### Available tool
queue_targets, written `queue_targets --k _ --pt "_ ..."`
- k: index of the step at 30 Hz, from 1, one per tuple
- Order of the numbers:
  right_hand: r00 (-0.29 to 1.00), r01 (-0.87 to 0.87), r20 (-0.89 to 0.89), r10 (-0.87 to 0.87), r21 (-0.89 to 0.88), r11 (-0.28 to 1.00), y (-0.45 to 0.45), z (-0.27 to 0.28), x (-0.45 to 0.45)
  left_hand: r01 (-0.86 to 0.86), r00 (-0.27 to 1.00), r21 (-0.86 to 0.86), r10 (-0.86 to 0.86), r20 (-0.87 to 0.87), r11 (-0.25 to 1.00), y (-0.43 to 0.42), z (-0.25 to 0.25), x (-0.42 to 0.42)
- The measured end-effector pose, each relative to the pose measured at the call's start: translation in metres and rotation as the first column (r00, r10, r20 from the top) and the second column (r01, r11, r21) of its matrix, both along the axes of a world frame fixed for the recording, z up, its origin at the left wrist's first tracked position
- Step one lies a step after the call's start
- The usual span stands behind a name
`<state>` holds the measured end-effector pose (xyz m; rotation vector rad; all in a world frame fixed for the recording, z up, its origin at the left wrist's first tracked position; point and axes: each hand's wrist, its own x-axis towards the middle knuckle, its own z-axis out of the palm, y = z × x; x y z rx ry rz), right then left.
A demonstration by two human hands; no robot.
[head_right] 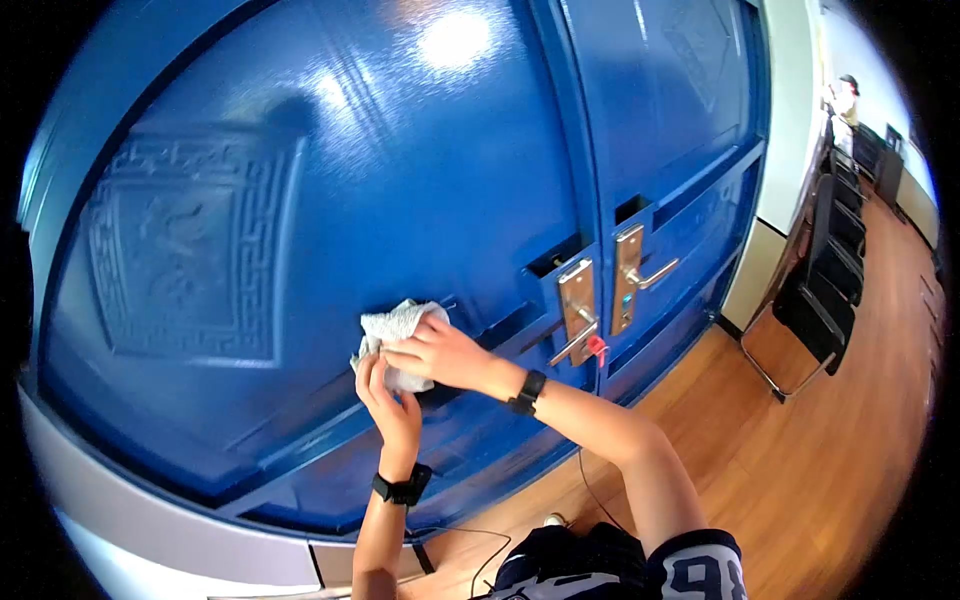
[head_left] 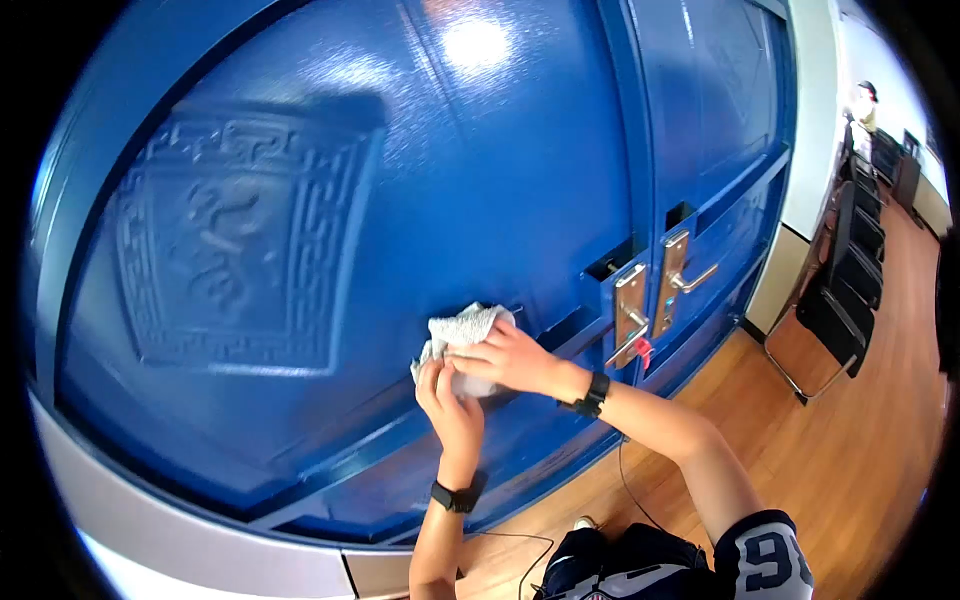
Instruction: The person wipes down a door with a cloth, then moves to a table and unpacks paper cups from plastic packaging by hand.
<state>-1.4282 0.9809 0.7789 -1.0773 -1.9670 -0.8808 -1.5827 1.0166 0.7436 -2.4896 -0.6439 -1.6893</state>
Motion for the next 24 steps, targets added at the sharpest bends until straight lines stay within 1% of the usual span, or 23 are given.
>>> queue_targets --k 1,2,4,5,6,8,10,12,14,16,17,18,19,20,22,24 --pt "0.999 0.04 0.015 -0.04 0.008 0.999 -0.002 -0.004 0.008 0.026 1.0 -0.018 -0.026 -0.006 0.999 0.001 -0.004 0.009" --pt "0.998 0.058 -0.019 -0.059 -0.029 0.998 -0.005 -0.004 0.02 0.067 0.998 -0.037 -0.067 -0.002 0.997 0.002 -0.006 0.023" --pt "0.992 0.076 -0.095 -0.088 -0.122 0.99 -0.025 -0.003 0.041 0.133 0.991 -0.094 -0.134 0.0 0.987 -0.011 -0.004 0.052" --pt "0.977 0.124 -0.144 -0.156 -0.205 0.971 -0.037 0.004 0.054 0.193 0.979 -0.146 -0.2 -0.031 0.97 -0.016 -0.002 0.068" --pt "0.96 0.079 -0.25 -0.126 -0.192 0.978 -0.046 0.006 0.068 0.262 0.963 -0.203 -0.271 -0.017 0.944 -0.019 -0.002 0.085" --pt "0.941 0.069 -0.306 -0.145 -0.246 0.967 -0.063 0.005 0.093 0.316 0.945 -0.233 -0.326 -0.003 0.92 -0.031 0.004 0.11" --pt "0.921 0.096 -0.36 -0.151 -0.165 0.982 -0.078 -0.001 0.109 0.346 0.934 -0.204 -0.358 -0.022 0.916 -0.037 0.006 0.133" --pt "0.883 0.055 -0.461 -0.089 -0.087 0.995 -0.087 -0.012 0.126 0.355 0.935 -0.102 -0.352 0.041 0.929 -0.045 -0.002 0.158" --pt "0.84 0.041 -0.539 -0.064 -0.055 0.998 -0.104 -0.033 0.141 0.335 0.942 -0.012 -0.335 -0.005 0.942 -0.06 -0.015 0.18" --pt "0.819 -0.04 -0.573 0.018 -0.026 0.999 -0.126 -0.051 0.171 0.29 0.956 0.032 -0.288 -0.054 0.957 -0.085 -0.031 0.202" --pt "0.823 -0.091 -0.563 0.084 0.015 0.996 -0.133 -0.06 0.191 0.287 0.956 -0.003 -0.286 -0.059 0.958 -0.101 -0.038 0.214" --pt "0.846 -0.102 -0.527 0.079 -0.016 0.995 -0.144 -0.056 0.216 0.281 0.957 -0.031 -0.282 -0.062 0.959 -0.111 -0.043 0.234" --pt "0.85 -0.121 -0.521 0.083 -0.041 0.992 -0.15 -0.058 0.238 0.294 0.956 -0.102 -0.291 0.042 0.95 -0.124 -0.045 0.258" --pt "0.848 -0.139 -0.523 0.084 -0.066 0.988 -0.157 -0.062 0.258 0.315 0.948 -0.123 -0.305 0.092 0.941 -0.134 -0.049 0.282" --pt "0.88 -0.183 -0.456 0.137 -0.06 0.981 -0.158 -0.062 0.308 0.262 0.965 -0.148 -0.258 0.049 0.954 -0.142 -0.052 0.321" --pt "0.874 -0.179 -0.465 0.145 -0.03 0.983 -0.156 -0.057 0.35 0.212 0.977 -0.187 -0.21 0.029 0.959 -0.153 -0.042 0.364"
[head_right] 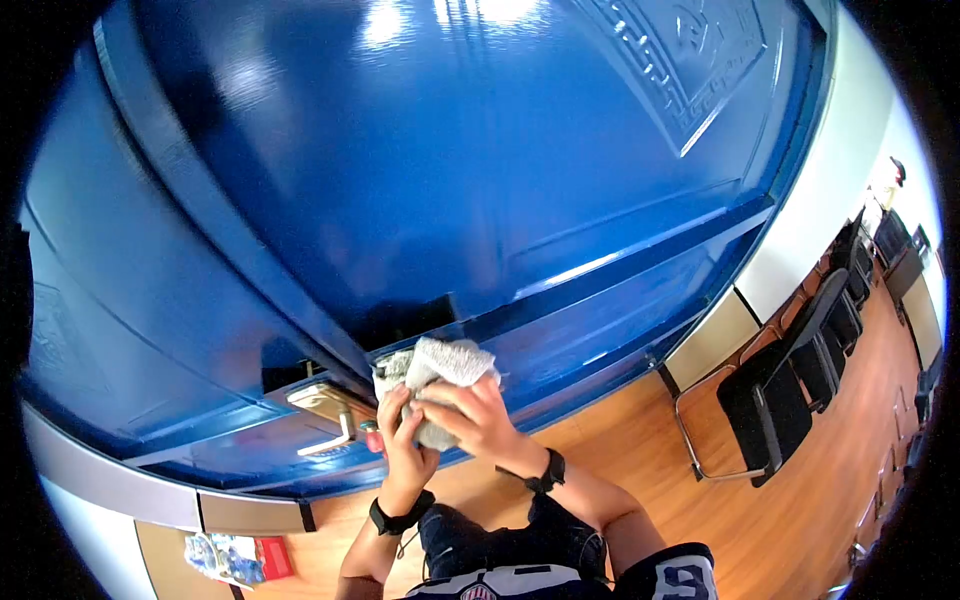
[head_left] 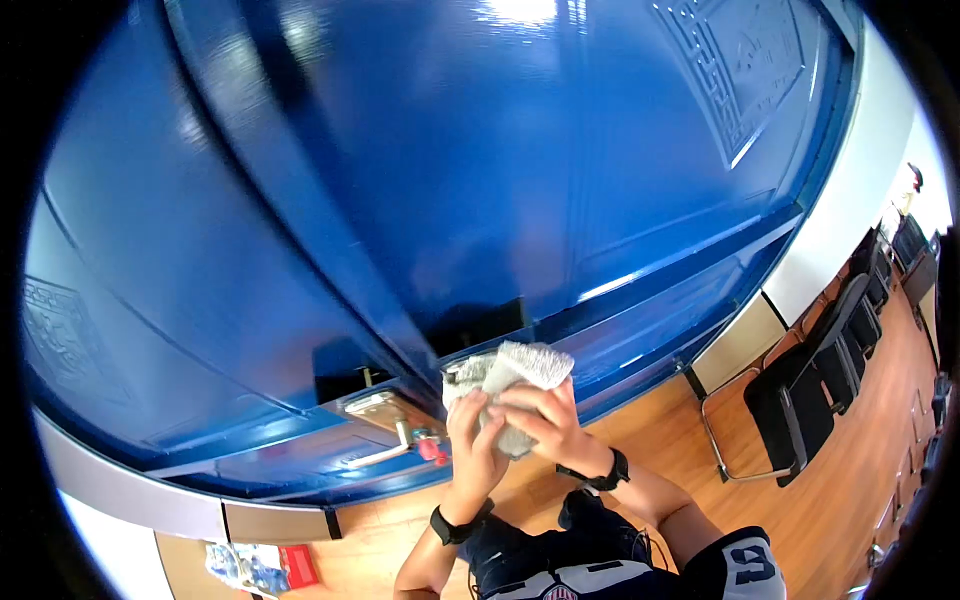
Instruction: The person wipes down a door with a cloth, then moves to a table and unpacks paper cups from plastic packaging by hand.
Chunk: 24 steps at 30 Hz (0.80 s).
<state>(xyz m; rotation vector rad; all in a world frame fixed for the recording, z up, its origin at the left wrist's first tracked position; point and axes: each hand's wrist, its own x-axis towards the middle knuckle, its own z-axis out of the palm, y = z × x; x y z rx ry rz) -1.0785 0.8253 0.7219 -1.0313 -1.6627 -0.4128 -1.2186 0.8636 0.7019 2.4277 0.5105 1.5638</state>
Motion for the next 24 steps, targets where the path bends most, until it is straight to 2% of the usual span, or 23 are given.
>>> queue_targets --k 2,3,4,6,14,15,18,19,20,24 --pt "0.993 0.093 -0.044 -0.107 -0.248 0.964 -0.001 -0.003 0.033 -0.091 0.993 -0.166 0.078 -0.088 0.982 -0.008 0.012 0.042" --pt "0.993 0.023 -0.108 -0.05 -0.231 0.973 0.005 -0.003 0.045 -0.179 0.973 -0.125 0.158 -0.167 0.976 -0.013 0.015 0.055" --pt "0.994 -0.026 -0.106 -0.006 -0.302 0.953 0.004 -0.006 0.059 -0.21 0.962 -0.085 0.191 -0.196 0.974 -0.014 0.017 0.067" --pt "0.997 -0.009 -0.079 -0.012 -0.26 0.966 0.003 -0.008 0.08 -0.217 0.955 -0.083 0.194 -0.223 0.973 -0.014 0.011 0.088" --pt "0.992 -0.053 -0.127 0.004 -0.385 0.922 -0.011 0.0 0.158 -0.259 0.913 -0.102 0.209 -0.351 0.96 -0.021 0.014 0.164" --pt "0.996 -0.017 -0.089 -0.023 -0.427 0.904 -0.016 0.0 0.173 -0.257 0.912 -0.101 0.206 -0.354 0.961 -0.024 0.017 0.179" --pt "0.995 0.083 -0.022 -0.1 -0.401 0.912 -0.03 -0.009 0.224 -0.265 0.907 -0.095 0.215 -0.361 0.96 -0.038 0.008 0.235" --pt "0.994 0.092 -0.011 -0.112 -0.498 0.863 -0.039 -0.006 0.243 -0.249 0.915 -0.078 0.208 -0.346 0.965 -0.04 0.006 0.254" --pt "0.993 0.084 -0.032 -0.114 -0.486 0.87 -0.046 -0.004 0.263 -0.225 0.903 -0.069 0.181 -0.39 0.972 -0.042 0.005 0.27" --pt "0.98 0.167 -0.011 -0.198 -0.496 0.852 -0.065 0.005 0.333 -0.101 0.938 -0.16 0.04 -0.345 0.982 -0.053 0.018 0.346"
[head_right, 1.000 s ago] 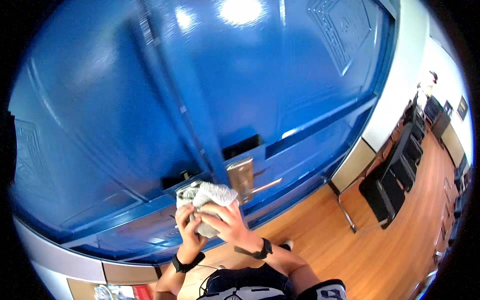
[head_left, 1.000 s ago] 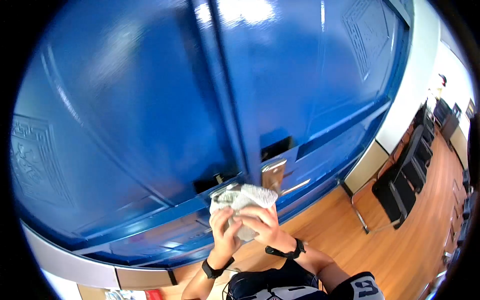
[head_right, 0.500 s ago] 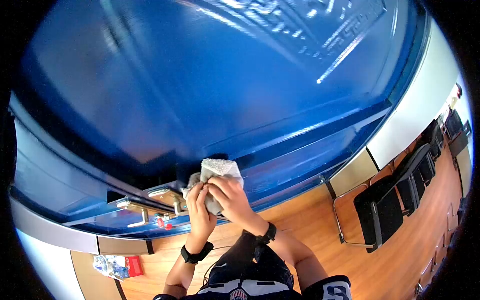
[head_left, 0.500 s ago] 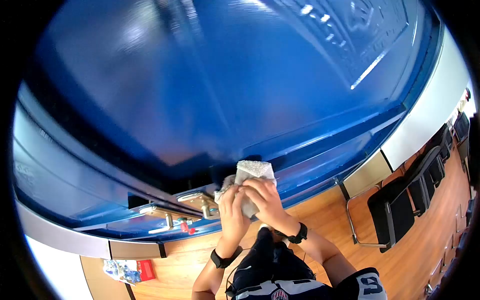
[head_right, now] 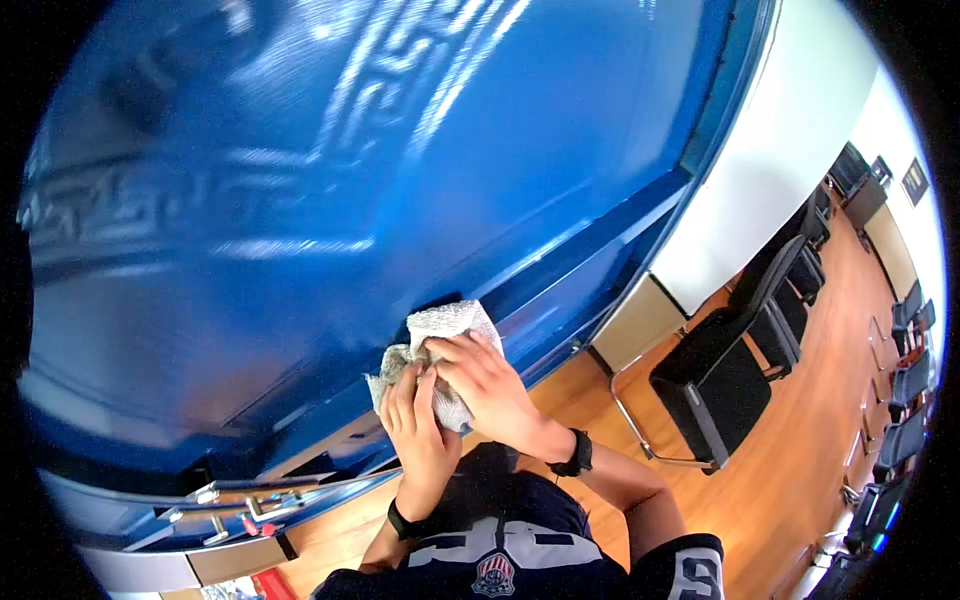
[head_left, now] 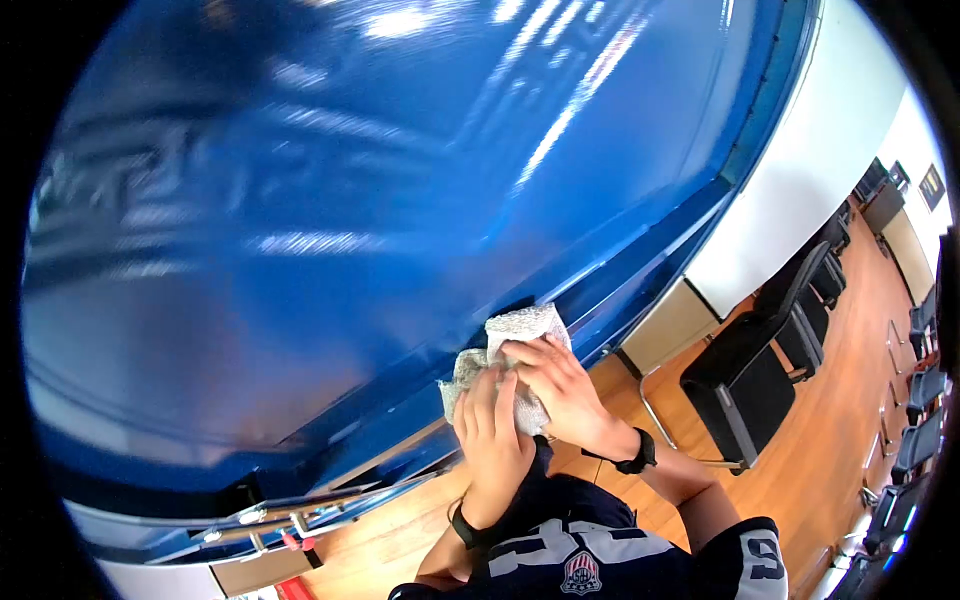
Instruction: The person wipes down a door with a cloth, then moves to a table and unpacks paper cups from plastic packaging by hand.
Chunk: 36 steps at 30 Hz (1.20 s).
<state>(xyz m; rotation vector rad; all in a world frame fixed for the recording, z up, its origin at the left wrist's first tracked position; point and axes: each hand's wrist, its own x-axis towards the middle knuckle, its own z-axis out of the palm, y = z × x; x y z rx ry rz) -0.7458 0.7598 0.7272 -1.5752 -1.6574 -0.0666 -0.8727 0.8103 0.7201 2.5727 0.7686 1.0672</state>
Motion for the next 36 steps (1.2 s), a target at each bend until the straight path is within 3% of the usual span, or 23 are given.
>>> queue_targets --k 9,16,20,22,24,28,32,36 --pt "0.984 0.173 -0.029 -0.177 -0.106 0.979 -0.036 0.026 0.133 0.194 0.979 -0.044 -0.196 -0.058 0.98 -0.01 0.029 0.137" --pt "0.973 0.147 -0.161 -0.167 -0.126 0.981 -0.056 0.029 0.246 0.163 0.986 -0.055 -0.165 -0.024 0.985 -0.036 0.032 0.255" --pt "0.95 0.274 -0.15 -0.274 -0.017 0.961 -0.072 0.022 0.323 0.193 0.981 -0.037 -0.194 -0.01 0.98 -0.053 0.033 0.342" --pt "0.935 0.322 -0.195 -0.297 0.117 0.939 -0.077 0.017 0.356 0.214 0.977 -0.035 -0.213 0.021 0.976 -0.06 0.028 0.381" --pt "0.898 0.386 -0.266 -0.349 0.099 0.917 -0.085 0.012 0.375 0.259 0.964 0.01 -0.259 0.059 0.966 -0.066 0.029 0.409" --pt "0.908 0.386 -0.204 -0.365 0.073 0.92 -0.096 0.01 0.385 0.335 0.933 -0.046 -0.324 0.16 0.941 -0.072 0.027 0.421" --pt "0.912 0.37 -0.199 -0.358 0.025 0.929 -0.106 0.009 0.386 0.271 0.945 0.041 -0.274 0.177 0.962 -0.087 0.023 0.421" --pt "0.89 0.447 -0.102 -0.445 -0.002 0.895 -0.102 0.019 0.361 0.258 0.944 -0.026 -0.247 0.218 0.966 -0.086 0.021 0.409"
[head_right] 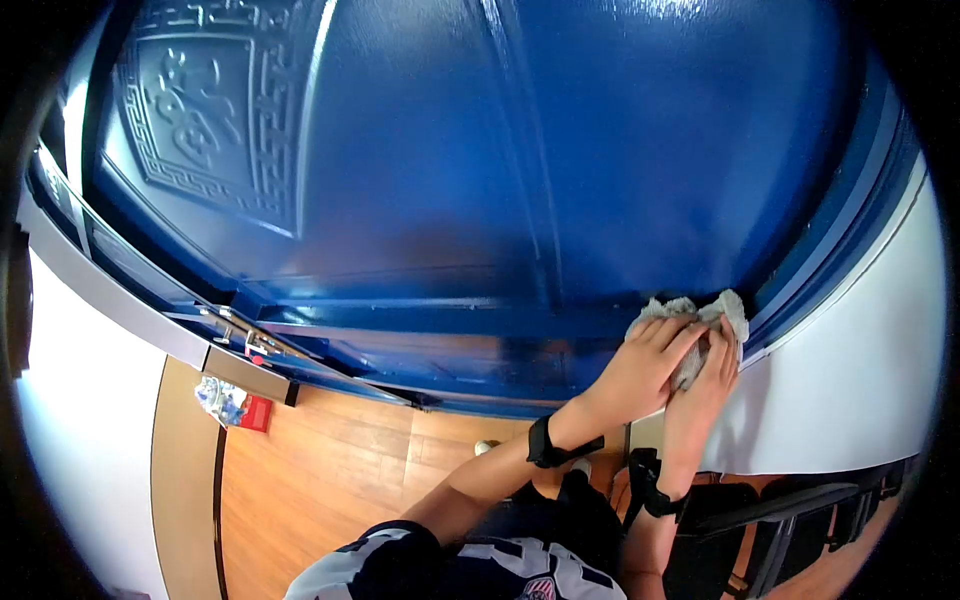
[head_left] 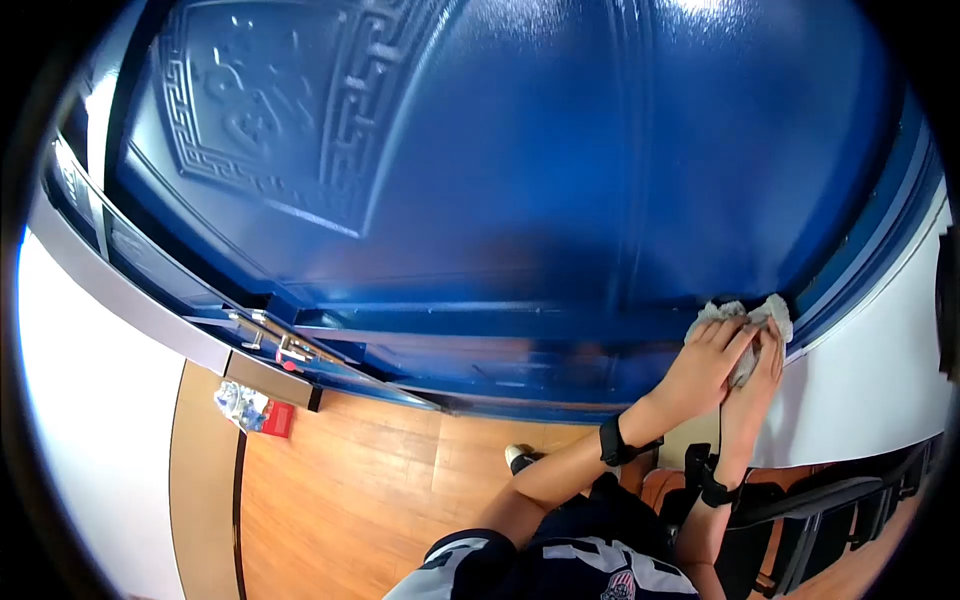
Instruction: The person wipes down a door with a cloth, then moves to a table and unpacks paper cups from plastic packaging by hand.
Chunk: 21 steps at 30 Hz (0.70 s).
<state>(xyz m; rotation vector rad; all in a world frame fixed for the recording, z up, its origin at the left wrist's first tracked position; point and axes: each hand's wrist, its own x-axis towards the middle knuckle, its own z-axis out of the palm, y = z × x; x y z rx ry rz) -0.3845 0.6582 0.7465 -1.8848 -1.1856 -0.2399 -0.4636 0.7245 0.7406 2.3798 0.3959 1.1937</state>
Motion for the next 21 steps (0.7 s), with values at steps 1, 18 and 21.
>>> queue_targets --k 1,18,21 --pt "1.0 0.008 0.012 -0.008 -0.007 1.0 0.001 0.0 -0.002 0.001 1.0 -0.008 -0.001 0.002 1.0 0.001 -0.001 -0.003" --pt "0.847 -0.479 0.229 0.48 -0.066 0.876 0.078 -0.001 -0.235 -0.416 0.909 -0.135 0.41 -0.068 0.899 0.041 0.003 -0.276" --pt "0.771 -0.578 0.266 0.578 -0.087 0.811 0.101 -0.001 -0.296 -0.53 0.847 -0.135 0.531 -0.026 0.837 0.049 -0.001 -0.337"
